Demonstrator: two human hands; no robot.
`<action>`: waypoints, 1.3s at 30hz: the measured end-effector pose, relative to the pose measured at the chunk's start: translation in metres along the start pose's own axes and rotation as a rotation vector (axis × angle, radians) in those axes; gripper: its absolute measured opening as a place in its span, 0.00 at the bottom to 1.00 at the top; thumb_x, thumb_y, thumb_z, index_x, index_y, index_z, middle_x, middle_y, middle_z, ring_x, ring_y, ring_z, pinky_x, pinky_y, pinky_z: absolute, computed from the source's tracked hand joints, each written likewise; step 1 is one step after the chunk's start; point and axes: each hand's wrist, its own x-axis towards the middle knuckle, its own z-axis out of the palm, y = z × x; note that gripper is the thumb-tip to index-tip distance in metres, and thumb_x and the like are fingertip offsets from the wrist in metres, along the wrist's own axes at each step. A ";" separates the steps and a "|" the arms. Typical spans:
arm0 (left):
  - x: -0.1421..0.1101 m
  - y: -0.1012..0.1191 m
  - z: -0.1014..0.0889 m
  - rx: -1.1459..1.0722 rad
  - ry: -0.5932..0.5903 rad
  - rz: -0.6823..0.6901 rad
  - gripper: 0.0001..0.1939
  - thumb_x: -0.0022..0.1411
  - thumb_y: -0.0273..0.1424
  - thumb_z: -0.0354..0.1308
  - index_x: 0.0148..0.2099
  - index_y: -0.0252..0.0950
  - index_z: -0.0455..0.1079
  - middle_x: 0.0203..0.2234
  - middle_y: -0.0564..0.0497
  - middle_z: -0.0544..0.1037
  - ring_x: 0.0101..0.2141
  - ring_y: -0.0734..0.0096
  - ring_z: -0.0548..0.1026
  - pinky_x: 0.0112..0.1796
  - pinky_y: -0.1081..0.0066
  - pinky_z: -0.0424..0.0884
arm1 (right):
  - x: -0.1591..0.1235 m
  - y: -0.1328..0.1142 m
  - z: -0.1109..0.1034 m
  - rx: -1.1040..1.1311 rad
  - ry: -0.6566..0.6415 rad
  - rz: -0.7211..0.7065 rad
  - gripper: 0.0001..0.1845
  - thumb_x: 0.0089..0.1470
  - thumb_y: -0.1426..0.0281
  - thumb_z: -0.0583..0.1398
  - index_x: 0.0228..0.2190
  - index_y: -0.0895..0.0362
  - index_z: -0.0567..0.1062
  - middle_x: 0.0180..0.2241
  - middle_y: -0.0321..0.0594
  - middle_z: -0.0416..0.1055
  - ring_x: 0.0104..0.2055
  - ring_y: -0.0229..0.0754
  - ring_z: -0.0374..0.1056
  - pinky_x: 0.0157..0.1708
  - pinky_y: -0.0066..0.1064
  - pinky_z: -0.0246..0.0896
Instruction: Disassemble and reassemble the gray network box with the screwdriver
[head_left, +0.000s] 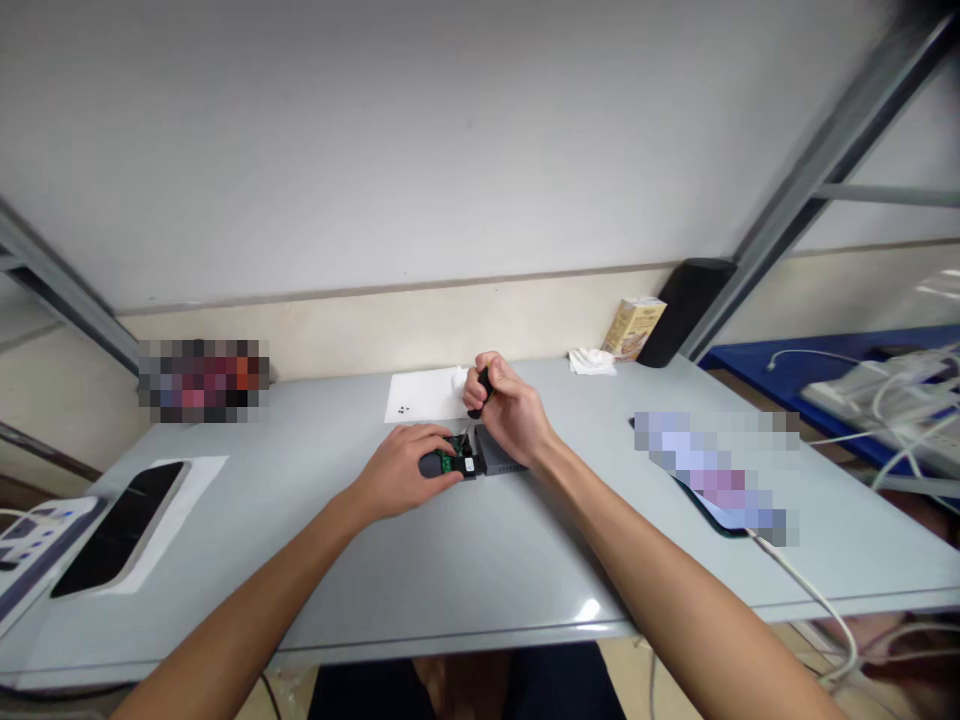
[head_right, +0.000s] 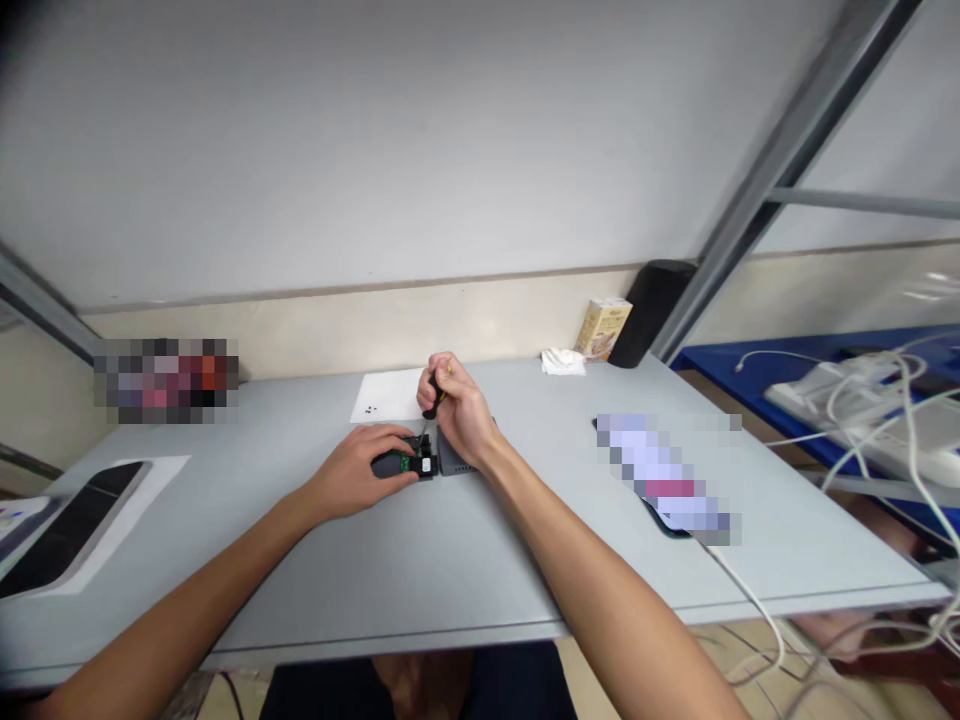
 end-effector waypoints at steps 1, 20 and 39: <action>0.000 0.000 0.000 0.002 -0.002 -0.004 0.10 0.62 0.38 0.70 0.44 0.42 0.78 0.52 0.49 0.82 0.51 0.56 0.80 0.55 0.55 0.73 | -0.001 -0.001 0.001 -0.032 -0.023 -0.005 0.12 0.61 0.60 0.65 0.32 0.52 0.69 0.25 0.33 0.60 0.28 0.39 0.56 0.32 0.32 0.55; 0.000 0.002 -0.001 -0.023 -0.044 -0.093 0.14 0.62 0.40 0.69 0.45 0.41 0.71 0.47 0.50 0.83 0.51 0.54 0.79 0.54 0.53 0.71 | -0.011 -0.002 0.011 -0.033 -0.137 0.109 0.25 0.69 0.53 0.52 0.27 0.55 0.72 0.23 0.35 0.54 0.25 0.38 0.48 0.29 0.30 0.52; -0.002 0.003 0.000 -0.027 -0.003 -0.049 0.10 0.66 0.37 0.65 0.47 0.42 0.72 0.50 0.48 0.82 0.52 0.55 0.79 0.56 0.51 0.71 | -0.010 -0.002 0.009 0.024 -0.125 0.108 0.26 0.70 0.54 0.51 0.27 0.56 0.73 0.23 0.36 0.56 0.26 0.38 0.49 0.30 0.29 0.51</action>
